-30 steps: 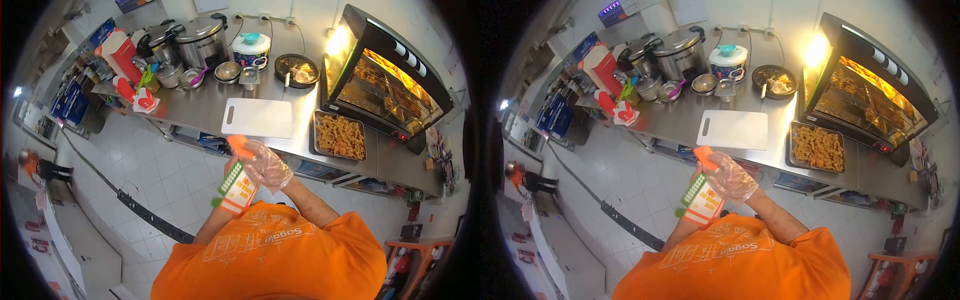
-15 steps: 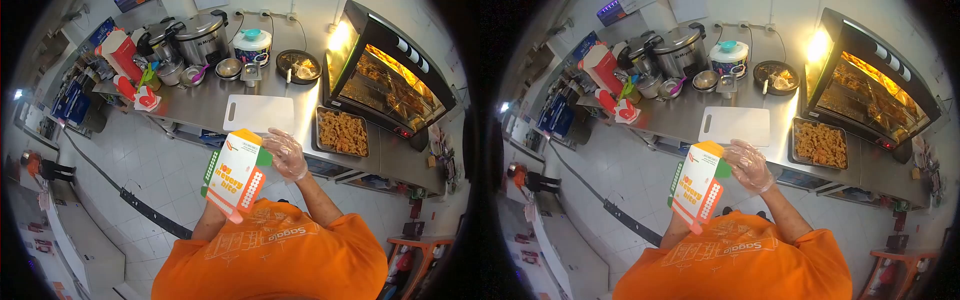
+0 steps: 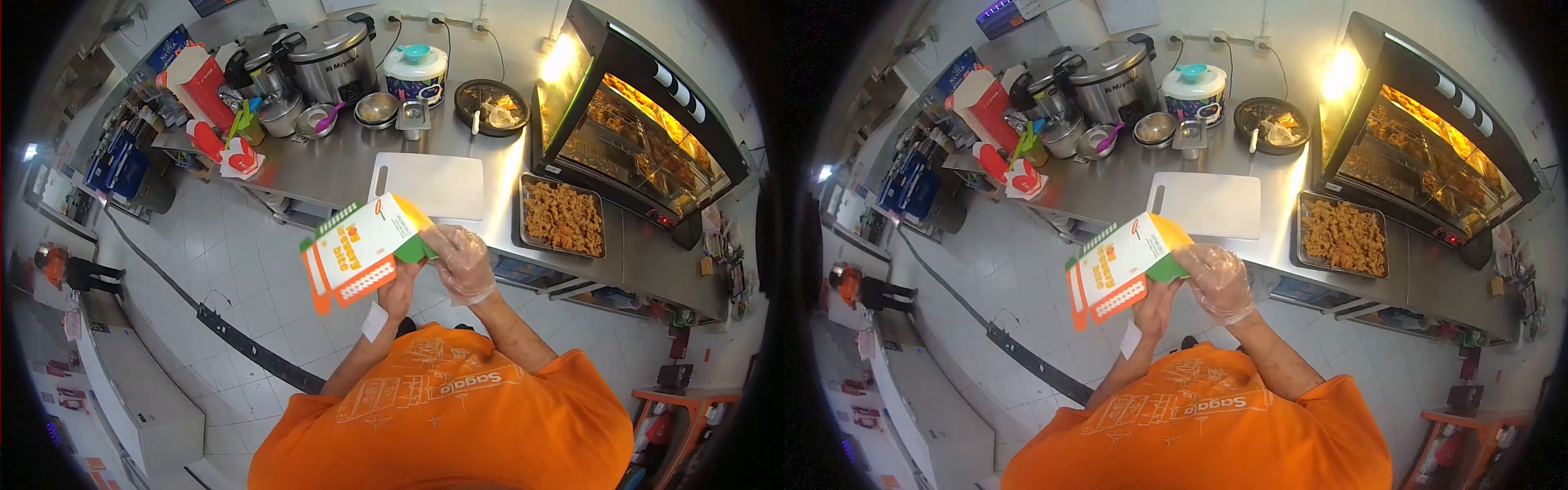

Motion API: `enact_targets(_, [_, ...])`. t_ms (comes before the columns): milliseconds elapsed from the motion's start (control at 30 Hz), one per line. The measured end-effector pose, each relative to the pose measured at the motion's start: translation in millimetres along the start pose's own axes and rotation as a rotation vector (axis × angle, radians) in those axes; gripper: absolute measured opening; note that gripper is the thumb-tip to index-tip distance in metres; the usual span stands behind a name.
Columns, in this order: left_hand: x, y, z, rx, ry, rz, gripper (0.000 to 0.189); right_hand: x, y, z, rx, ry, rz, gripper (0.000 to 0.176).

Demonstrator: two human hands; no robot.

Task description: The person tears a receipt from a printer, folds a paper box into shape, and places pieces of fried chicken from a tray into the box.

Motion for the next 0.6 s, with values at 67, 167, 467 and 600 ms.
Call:
enact_targets(67, [-4,-7,-12,0.029,0.14,-0.024,0.05,5,-8,-5,-0.029,-0.048,-0.05,0.051])
enact_targets(167, [-1,0,-21,-0.095,0.284,-0.198,0.043,10,-14,-13,0.041,-0.043,-0.05,0.043])
enact_targets(467, [4,59,-18,0.969,0.345,0.391,0.042,-25,26,6,0.867,0.004,0.885,0.015])
enact_targets(600, [3,51,-3,1.343,0.204,0.3,0.045,0,4,-10,0.537,0.138,0.508,0.015])
Point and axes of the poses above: each hand's wrist, its own x-axis towards the middle knuckle, its own z-axis out of the palm, y = z × x, the point moved 8 cm from there along x, towards the middle knuckle, and after that the axes turned 5 degrees about y, right-handed, at the moved point
